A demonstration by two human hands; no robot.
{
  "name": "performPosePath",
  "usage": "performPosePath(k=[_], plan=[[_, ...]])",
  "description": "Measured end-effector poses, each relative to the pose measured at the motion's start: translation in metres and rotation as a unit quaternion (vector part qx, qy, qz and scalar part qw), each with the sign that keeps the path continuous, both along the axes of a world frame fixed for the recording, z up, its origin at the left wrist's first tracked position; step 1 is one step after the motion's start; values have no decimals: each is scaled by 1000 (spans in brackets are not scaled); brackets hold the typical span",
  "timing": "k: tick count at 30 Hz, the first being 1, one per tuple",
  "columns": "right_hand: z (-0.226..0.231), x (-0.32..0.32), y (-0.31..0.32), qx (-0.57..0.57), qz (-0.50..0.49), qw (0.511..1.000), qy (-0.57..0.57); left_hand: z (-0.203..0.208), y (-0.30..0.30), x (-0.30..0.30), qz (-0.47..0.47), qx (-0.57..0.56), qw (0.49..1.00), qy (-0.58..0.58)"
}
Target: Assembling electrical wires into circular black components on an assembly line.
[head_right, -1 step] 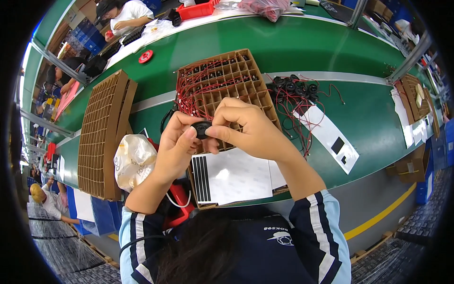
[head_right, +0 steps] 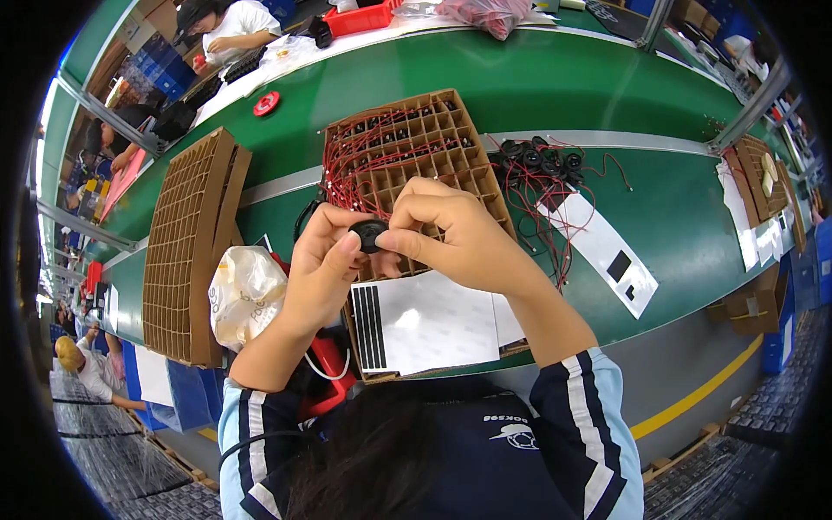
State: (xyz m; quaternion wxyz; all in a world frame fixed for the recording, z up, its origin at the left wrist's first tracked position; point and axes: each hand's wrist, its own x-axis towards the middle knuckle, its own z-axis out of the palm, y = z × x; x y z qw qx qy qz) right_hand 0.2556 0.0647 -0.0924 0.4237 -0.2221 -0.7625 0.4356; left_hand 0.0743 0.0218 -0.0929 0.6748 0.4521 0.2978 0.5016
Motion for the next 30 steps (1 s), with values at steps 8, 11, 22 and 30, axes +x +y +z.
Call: performPosePath(k=[8,11,22,30], plan=[[4,-3,-4,-18,-27,999,-35,-3,0,-5,2,36,999,30],[2,-2,-4,-18,-18,1000,0,-4,1,-5,15,21,999,23],[7,4,-5,7,-35,999,-21,-9,7,-6,53,27,998,35],[4,0,-1,-38,3,999,-10,-8,5,-7,-33,7,997,-71]])
